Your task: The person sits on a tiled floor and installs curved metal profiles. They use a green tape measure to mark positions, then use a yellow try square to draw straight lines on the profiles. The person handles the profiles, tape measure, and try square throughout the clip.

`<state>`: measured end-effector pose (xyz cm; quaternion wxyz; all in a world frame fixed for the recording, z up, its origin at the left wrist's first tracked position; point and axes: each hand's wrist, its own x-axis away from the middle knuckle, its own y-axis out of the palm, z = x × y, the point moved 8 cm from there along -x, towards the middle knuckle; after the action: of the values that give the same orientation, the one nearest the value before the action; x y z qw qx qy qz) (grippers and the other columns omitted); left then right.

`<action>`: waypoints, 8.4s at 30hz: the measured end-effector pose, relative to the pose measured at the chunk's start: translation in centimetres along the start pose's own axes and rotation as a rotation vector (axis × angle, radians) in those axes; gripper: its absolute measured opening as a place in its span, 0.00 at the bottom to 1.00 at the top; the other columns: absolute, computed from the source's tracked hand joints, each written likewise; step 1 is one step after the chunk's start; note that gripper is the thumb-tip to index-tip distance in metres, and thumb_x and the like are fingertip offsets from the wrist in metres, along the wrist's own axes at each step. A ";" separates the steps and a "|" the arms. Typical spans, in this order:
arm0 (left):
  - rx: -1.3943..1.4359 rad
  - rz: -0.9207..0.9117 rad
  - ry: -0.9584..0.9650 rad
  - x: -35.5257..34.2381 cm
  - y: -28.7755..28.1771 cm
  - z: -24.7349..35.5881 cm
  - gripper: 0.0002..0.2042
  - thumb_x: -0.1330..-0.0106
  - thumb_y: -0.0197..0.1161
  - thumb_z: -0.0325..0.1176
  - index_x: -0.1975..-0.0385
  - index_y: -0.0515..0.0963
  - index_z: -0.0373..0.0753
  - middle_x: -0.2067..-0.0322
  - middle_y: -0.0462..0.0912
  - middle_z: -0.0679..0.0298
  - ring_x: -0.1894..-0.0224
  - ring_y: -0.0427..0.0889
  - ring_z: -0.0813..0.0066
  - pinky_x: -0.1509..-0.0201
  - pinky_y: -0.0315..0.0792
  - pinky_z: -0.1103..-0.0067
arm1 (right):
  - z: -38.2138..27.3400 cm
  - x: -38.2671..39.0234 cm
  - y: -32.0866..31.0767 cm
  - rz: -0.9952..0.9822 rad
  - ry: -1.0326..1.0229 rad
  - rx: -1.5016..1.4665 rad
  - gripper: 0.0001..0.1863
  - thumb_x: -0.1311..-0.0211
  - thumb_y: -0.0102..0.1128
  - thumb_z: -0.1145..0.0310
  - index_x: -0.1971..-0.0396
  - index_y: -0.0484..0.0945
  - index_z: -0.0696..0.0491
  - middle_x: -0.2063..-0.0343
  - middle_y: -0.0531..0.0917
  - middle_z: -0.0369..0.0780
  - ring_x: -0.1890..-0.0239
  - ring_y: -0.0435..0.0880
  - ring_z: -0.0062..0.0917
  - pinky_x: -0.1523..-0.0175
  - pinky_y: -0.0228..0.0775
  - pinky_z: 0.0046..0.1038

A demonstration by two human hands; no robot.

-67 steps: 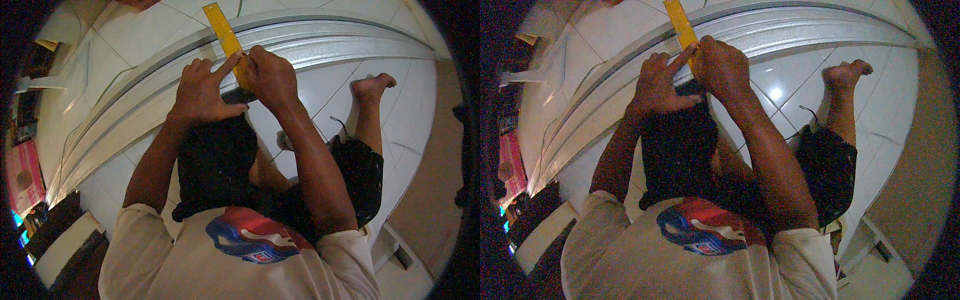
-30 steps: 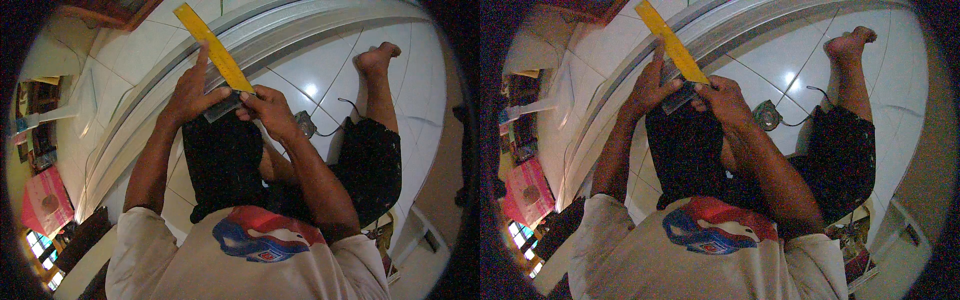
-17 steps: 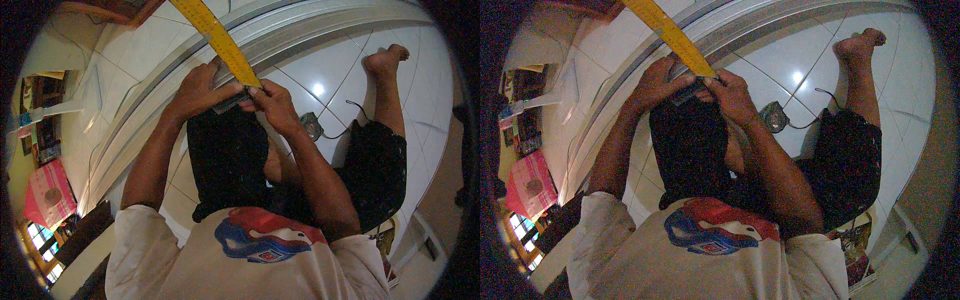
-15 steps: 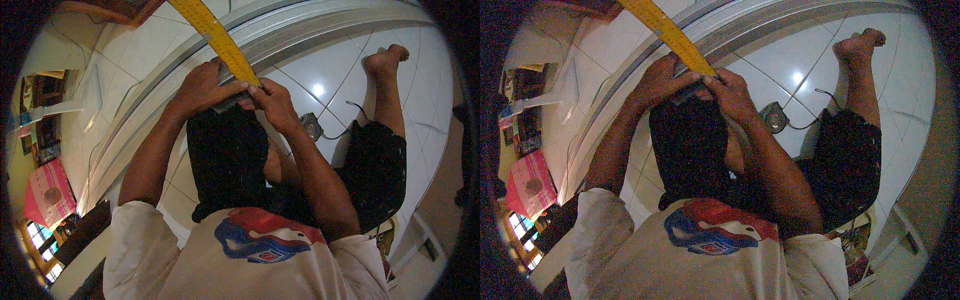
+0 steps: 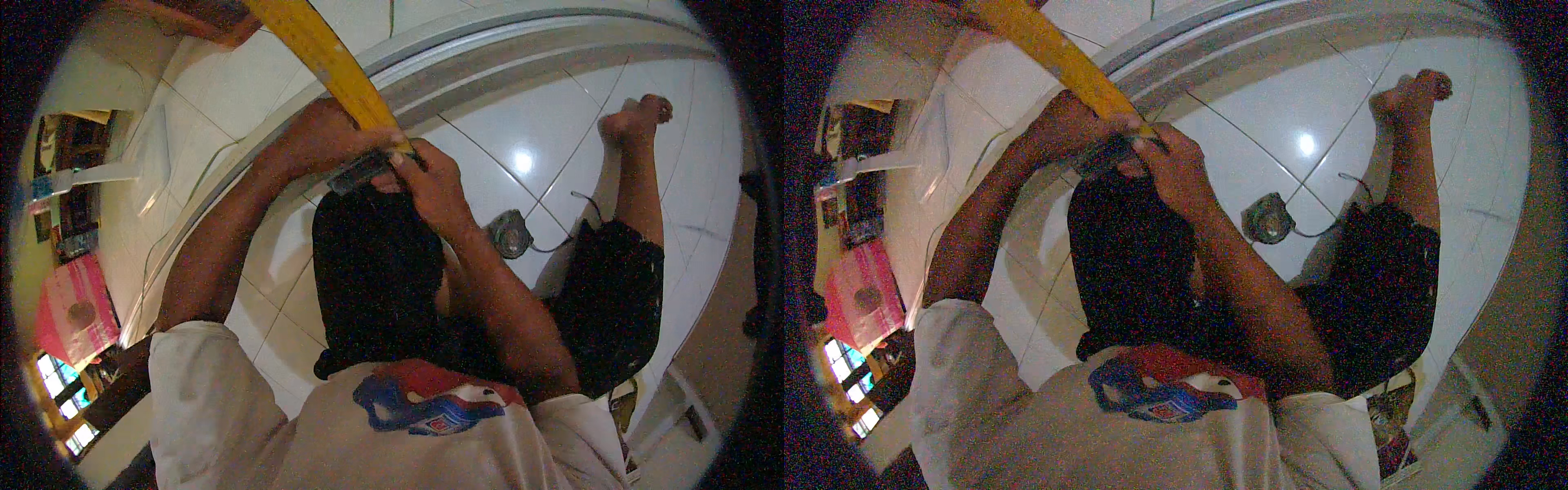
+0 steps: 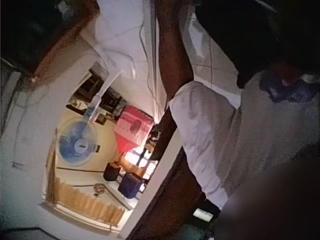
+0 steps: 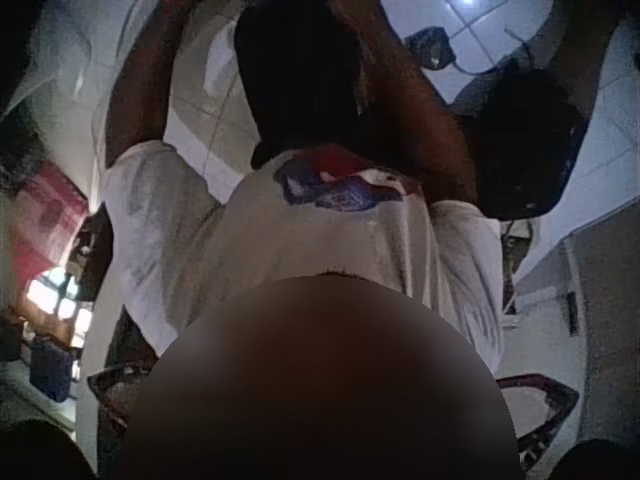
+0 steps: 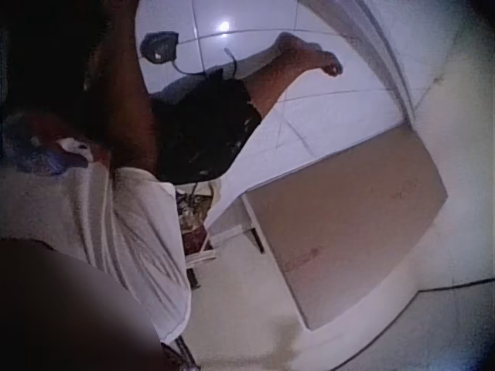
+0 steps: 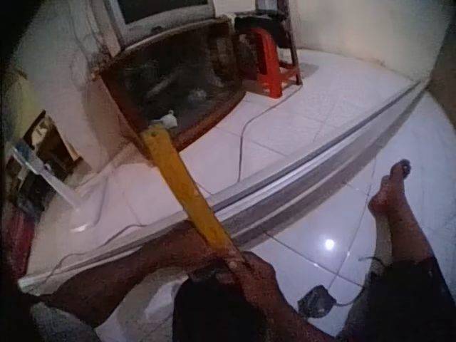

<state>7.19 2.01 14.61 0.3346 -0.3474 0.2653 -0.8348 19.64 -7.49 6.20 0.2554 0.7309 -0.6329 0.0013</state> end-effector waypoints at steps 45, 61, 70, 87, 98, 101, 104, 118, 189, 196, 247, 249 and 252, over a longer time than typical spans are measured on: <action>-0.053 0.049 0.037 -1.2 3.6 -1.6 0.31 0.35 0.66 0.61 0.50 0.86 0.35 0.53 0.90 0.49 0.50 0.89 0.52 0.43 0.80 0.64 | 1.3 0.8 -2.8 0.124 0.052 0.064 0.15 0.25 0.61 0.67 0.48 0.79 0.61 0.61 0.88 0.42 0.61 0.86 0.22 0.53 0.80 0.28; -0.199 0.216 0.073 0.7 2.3 0.8 0.22 0.36 0.72 0.53 0.54 0.88 0.41 0.52 0.89 0.54 0.48 0.87 0.55 0.41 0.79 0.65 | 2.9 0.3 -2.6 0.068 0.036 0.040 0.16 0.21 0.54 0.71 0.41 0.75 0.64 0.53 0.86 0.45 0.54 0.90 0.29 0.46 0.86 0.30; -0.181 0.216 0.091 0.9 3.0 0.5 0.20 0.36 0.71 0.54 0.54 0.89 0.44 0.53 0.90 0.58 0.48 0.87 0.57 0.41 0.79 0.65 | 2.7 0.5 -2.7 0.042 0.007 -0.021 0.15 0.20 0.55 0.69 0.42 0.75 0.62 0.53 0.85 0.43 0.53 0.88 0.27 0.46 0.86 0.30; -0.027 0.029 -0.098 -1.1 3.7 -2.8 0.33 0.37 0.69 0.62 0.47 0.84 0.36 0.52 0.88 0.45 0.50 0.88 0.49 0.43 0.79 0.63 | 1.0 4.7 -7.2 0.421 0.024 0.382 0.12 0.23 0.55 0.72 0.46 0.77 0.60 0.60 0.87 0.45 0.64 0.89 0.26 0.58 0.83 0.30; 0.035 -0.007 0.001 -2.1 4.6 -4.2 0.35 0.34 0.67 0.62 0.44 0.81 0.32 0.50 0.87 0.46 0.47 0.87 0.52 0.40 0.78 0.62 | -6.3 4.1 -2.9 0.462 -0.690 0.979 0.07 0.33 0.64 0.73 0.57 0.81 0.54 0.70 0.85 0.47 0.69 0.87 0.43 0.64 0.78 0.42; 0.013 -0.003 -0.004 -2.2 4.7 -4.5 0.35 0.33 0.66 0.63 0.43 0.81 0.32 0.50 0.87 0.47 0.47 0.87 0.53 0.41 0.78 0.62 | -5.9 3.5 -2.9 0.437 -0.675 0.997 0.07 0.34 0.65 0.73 0.58 0.80 0.53 0.71 0.85 0.46 0.70 0.87 0.43 0.65 0.78 0.41; 0.013 0.007 0.013 -2.5 4.9 -4.8 0.36 0.33 0.65 0.65 0.44 0.82 0.34 0.51 0.88 0.48 0.49 0.87 0.53 0.42 0.78 0.62 | -5.3 3.4 -2.7 0.335 -0.651 1.098 0.06 0.35 0.65 0.72 0.60 0.79 0.52 0.72 0.85 0.47 0.70 0.86 0.44 0.64 0.78 0.42; 0.117 -0.048 -0.005 -2.8 5.5 -5.0 0.36 0.33 0.64 0.65 0.44 0.82 0.33 0.50 0.88 0.48 0.49 0.88 0.53 0.41 0.78 0.63 | -4.8 3.6 -3.4 0.353 -0.565 1.082 0.06 0.35 0.64 0.73 0.61 0.76 0.53 0.75 0.82 0.47 0.71 0.86 0.44 0.66 0.77 0.44; -0.096 0.019 -0.311 -2.9 6.4 -6.4 0.42 0.51 0.67 0.79 0.61 0.90 0.38 0.58 0.91 0.52 0.55 0.89 0.56 0.47 0.79 0.61 | 5.0 0.4 -5.9 0.237 -0.109 0.346 0.22 0.20 0.57 0.54 0.44 0.78 0.59 0.56 0.82 0.40 0.53 0.80 0.25 0.45 0.74 0.31; 0.166 -0.248 0.096 -6.7 7.4 -13.4 0.39 0.46 0.71 0.71 0.49 0.87 0.41 0.51 0.89 0.51 0.47 0.87 0.52 0.40 0.77 0.58 | -0.3 -0.2 -9.8 0.383 -0.285 0.317 0.22 0.24 0.61 0.54 0.45 0.80 0.59 0.57 0.84 0.39 0.57 0.83 0.26 0.50 0.80 0.32; 0.094 0.144 0.014 -8.2 6.1 -17.1 0.23 0.31 0.68 0.54 0.59 0.86 0.35 0.69 0.83 0.62 0.65 0.79 0.73 0.59 0.73 0.70 | 5.5 -5.3 -5.3 0.198 -0.161 0.353 0.15 0.23 0.60 0.65 0.56 0.82 0.65 0.68 0.87 0.43 0.72 0.89 0.24 0.65 0.84 0.27; 0.181 0.124 0.012 -8.5 6.8 -17.1 0.22 0.29 0.66 0.52 0.57 0.86 0.35 0.68 0.84 0.61 0.65 0.80 0.72 0.57 0.74 0.70 | 6.1 -6.3 -3.8 0.211 -0.163 0.359 0.14 0.24 0.61 0.66 0.59 0.82 0.65 0.70 0.86 0.44 0.74 0.88 0.25 0.66 0.83 0.27; 0.317 0.259 0.191 -8.1 6.5 -15.4 0.21 0.27 0.63 0.49 0.56 0.86 0.34 0.66 0.84 0.59 0.64 0.80 0.70 0.56 0.73 0.71 | 6.4 -7.3 -3.0 0.241 -0.147 0.328 0.15 0.26 0.63 0.65 0.62 0.82 0.65 0.73 0.86 0.44 0.76 0.88 0.25 0.67 0.83 0.27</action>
<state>2.24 7.16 -2.57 0.4626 -0.1729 0.2036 -0.8454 18.91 -2.92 -2.91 0.0844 0.6796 -0.7242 0.0814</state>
